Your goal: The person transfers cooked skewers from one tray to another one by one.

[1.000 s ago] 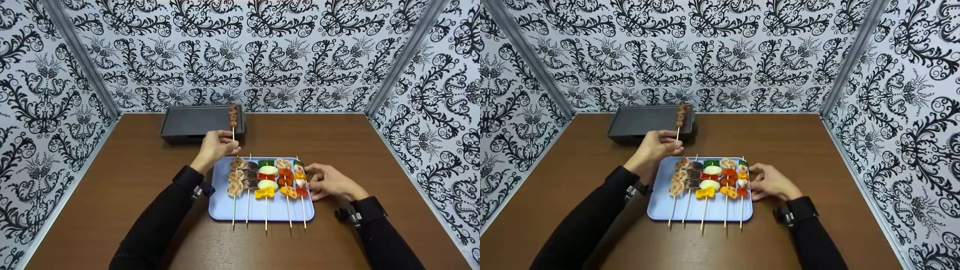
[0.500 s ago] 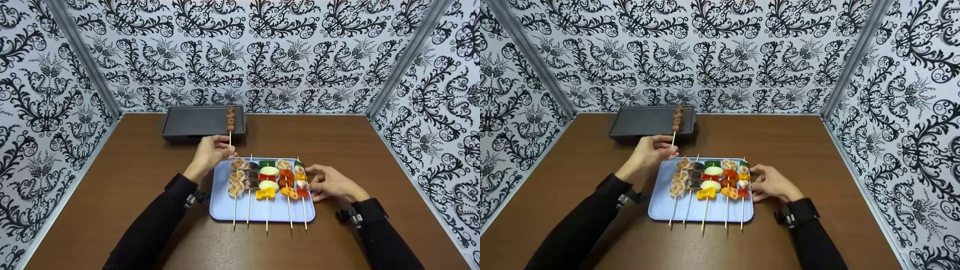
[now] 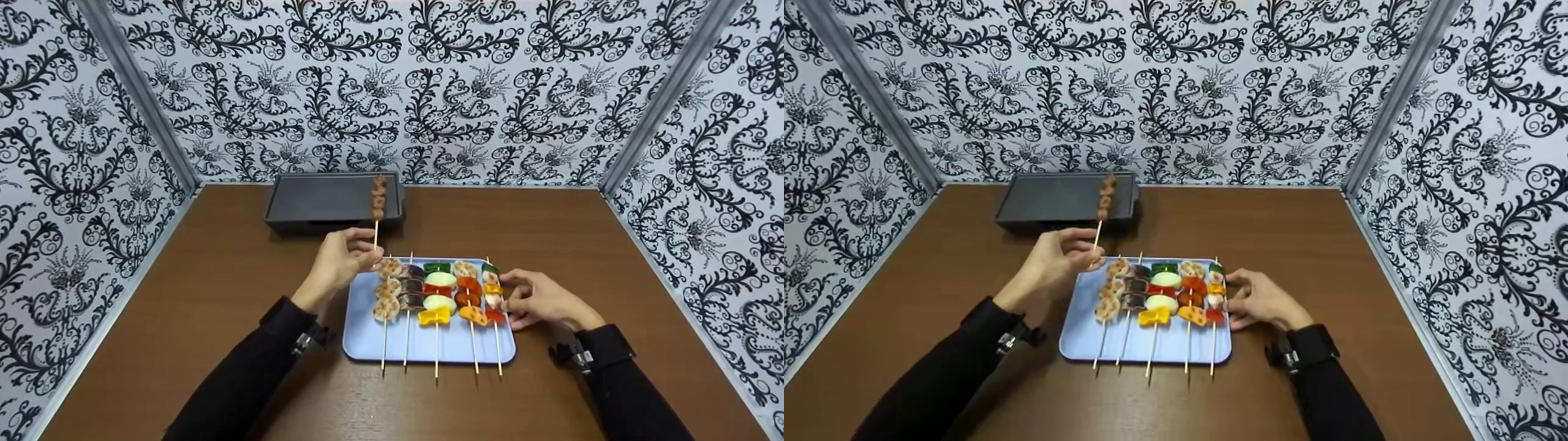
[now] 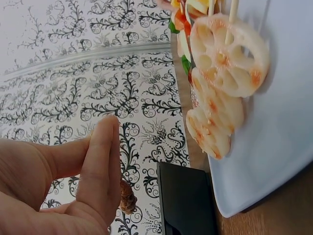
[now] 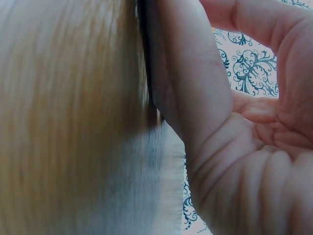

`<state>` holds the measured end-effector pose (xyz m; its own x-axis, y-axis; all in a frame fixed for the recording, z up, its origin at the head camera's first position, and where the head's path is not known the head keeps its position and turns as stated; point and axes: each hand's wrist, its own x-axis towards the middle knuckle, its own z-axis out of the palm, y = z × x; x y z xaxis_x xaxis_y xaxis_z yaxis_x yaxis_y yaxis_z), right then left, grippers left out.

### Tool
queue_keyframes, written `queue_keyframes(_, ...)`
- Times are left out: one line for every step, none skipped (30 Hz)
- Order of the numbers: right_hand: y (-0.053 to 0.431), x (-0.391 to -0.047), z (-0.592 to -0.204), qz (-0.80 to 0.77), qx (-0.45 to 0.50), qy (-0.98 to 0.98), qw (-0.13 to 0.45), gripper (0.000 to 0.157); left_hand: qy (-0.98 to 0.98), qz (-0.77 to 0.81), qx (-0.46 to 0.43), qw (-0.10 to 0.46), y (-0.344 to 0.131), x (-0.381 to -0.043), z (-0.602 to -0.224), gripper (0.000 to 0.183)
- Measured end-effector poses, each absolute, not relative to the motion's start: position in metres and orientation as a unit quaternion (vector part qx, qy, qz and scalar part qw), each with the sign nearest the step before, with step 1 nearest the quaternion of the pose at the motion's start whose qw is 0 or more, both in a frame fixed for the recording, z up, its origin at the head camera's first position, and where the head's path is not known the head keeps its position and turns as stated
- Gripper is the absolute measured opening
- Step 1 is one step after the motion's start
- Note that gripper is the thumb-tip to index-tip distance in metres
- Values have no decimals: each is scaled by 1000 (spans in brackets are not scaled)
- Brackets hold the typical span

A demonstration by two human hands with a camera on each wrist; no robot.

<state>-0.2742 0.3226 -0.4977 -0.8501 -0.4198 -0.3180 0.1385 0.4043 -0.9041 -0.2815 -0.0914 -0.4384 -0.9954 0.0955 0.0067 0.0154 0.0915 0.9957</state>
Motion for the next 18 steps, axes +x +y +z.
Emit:
queue_keyframes(322,-274,-498,-538,-89,797,259,61,737,674,40,31,-92,-280,-439,48)
queue_keyframes(322,-274,-498,-538,-89,797,260,61,735,676,42,32,-93,-278,-439,48)
queue_keyframes(322,-274,-499,-537,-89,798,260,61,733,678,46,34,-93,-276,-440,48)
queue_keyframes(322,-274,-499,-536,-88,798,260,61,735,676,49,33,-94,-274,-441,47)
queue_keyframes(322,-274,-499,-536,-87,799,260,61,733,677,53,34,-95,-271,-441,47)
queue_keyframes(322,-274,-499,-535,-87,799,260,62,732,678,57,36,-95,-269,-441,47)
queue_keyframes(322,-274,-498,-535,-86,800,259,62,734,675,60,35,-96,-267,-442,47)
queue_keyframes(322,-274,-498,-534,-85,800,259,62,733,676,63,37,-97,-265,-442,46)
queue_keyframes(322,-274,-498,-534,-85,801,258,62,731,679,66,39,-97,-263,-443,47)
queue_keyframes(322,-274,-498,-534,-85,801,258,62,730,679,68,41,-98,-261,-443,46)
queue_keyframes(323,-275,-497,-534,-85,801,258,62,729,680,70,42,-98,-258,-443,46)
queue_keyframes(323,-275,-497,-534,-84,801,258,62,730,678,71,42,-99,-256,-443,46)
queue_keyframes(323,-275,-497,-534,-84,800,258,62,734,674,73,40,-99,-254,-444,46)
queue_keyframes(323,-275,-497,-535,-84,800,259,62,735,673,74,41,-100,-252,-444,46)
queue_keyframes(323,-275,-497,-536,-83,799,260,63,737,670,75,42,-101,-250,-445,47)
queue_keyframes(323,-275,-497,-538,-83,797,261,63,741,666,75,42,-102,-248,-445,47)
queue_keyframes(323,-276,-497,-538,-83,797,262,63,743,663,75,43,-103,-246,-446,47)
queue_keyframes(323,-276,-497,-539,-84,796,262,64,742,664,76,47,-104,-244,-447,48)
